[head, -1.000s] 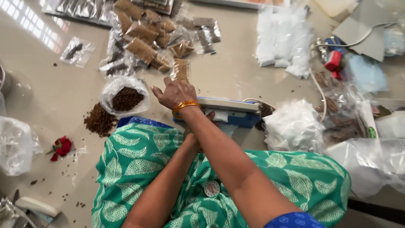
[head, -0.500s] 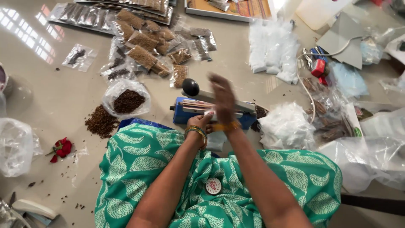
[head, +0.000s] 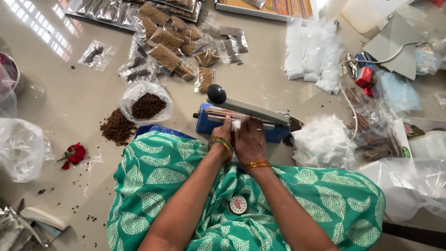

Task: The person seals small plastic bags containing granular material using a manual heat sealer.

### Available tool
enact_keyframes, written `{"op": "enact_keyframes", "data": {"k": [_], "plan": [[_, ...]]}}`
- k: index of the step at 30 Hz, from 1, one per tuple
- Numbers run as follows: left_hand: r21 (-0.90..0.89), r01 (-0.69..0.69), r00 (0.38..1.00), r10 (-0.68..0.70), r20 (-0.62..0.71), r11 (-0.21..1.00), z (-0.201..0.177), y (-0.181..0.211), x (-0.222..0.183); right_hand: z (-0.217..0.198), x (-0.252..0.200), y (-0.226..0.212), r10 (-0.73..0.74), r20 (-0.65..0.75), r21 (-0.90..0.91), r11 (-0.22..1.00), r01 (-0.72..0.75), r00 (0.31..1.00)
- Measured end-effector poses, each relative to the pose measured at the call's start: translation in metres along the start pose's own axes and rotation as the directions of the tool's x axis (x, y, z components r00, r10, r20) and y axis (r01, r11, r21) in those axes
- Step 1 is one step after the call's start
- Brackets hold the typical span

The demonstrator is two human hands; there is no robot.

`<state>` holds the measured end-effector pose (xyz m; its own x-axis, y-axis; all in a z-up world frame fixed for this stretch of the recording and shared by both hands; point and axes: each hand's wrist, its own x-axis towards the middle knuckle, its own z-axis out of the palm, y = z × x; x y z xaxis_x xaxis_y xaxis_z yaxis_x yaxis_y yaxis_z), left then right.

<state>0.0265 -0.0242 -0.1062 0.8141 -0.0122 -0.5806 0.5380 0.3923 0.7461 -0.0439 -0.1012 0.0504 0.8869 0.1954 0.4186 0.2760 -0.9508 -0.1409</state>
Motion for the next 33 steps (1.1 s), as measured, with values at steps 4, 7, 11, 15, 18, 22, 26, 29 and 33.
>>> {"op": "enact_keyframes", "data": {"k": [4, 7, 11, 15, 18, 22, 26, 29, 33], "plan": [[0.204, -0.013, 0.997, 0.029, -0.077, 0.979, -0.002, 0.013, -0.008, 0.012, 0.005, -0.005, -0.181, -0.053, 0.096, 0.978, 0.185, 0.982], [0.151, 0.041, 0.996, -0.029, -0.081, 0.988, -0.002, 0.010, -0.004, -0.008, 0.010, -0.011, -0.196, -0.117, 0.070, 0.976, 0.205, 0.974], [-0.064, 0.070, 0.996, -0.067, 0.054, 0.995, 0.002, 0.034, -0.043, 0.033, -0.019, 0.051, 0.058, 0.140, -0.093, 0.995, -0.045, 0.988], [-0.187, 0.004, 0.957, 0.050, 0.284, 0.982, 0.004, 0.045, -0.070, 0.015, -0.036, 0.086, 0.388, 0.042, 0.155, 0.908, -0.390, 0.921], [-0.176, 0.005, 0.935, 0.058, 0.350, 0.984, -0.002, 0.045, -0.089, -0.001, -0.043, 0.086, 0.644, 0.437, 0.598, 0.313, -0.738, 0.628], [-0.167, 0.025, 0.889, 0.055, 0.455, 0.986, -0.010, 0.030, -0.102, -0.008, -0.056, 0.075, 0.315, 0.748, 0.664, -0.355, -0.658, 0.585], [-0.107, -0.074, 0.871, 0.116, 0.476, 0.992, -0.016, 0.028, -0.112, -0.010, -0.067, 0.074, 0.285, 0.636, 0.771, -0.225, -0.595, 0.717], [-0.064, -0.106, 0.858, 0.124, 0.499, 0.992, -0.016, 0.023, -0.114, -0.015, -0.072, 0.070, 0.324, 0.616, 0.778, -0.104, -0.620, 0.718], [0.077, 0.080, 0.916, -0.103, 0.388, 0.994, -0.013, 0.019, -0.107, 0.020, -0.084, 0.087, 0.297, 0.770, 0.637, -0.315, -0.704, 0.564]]}}
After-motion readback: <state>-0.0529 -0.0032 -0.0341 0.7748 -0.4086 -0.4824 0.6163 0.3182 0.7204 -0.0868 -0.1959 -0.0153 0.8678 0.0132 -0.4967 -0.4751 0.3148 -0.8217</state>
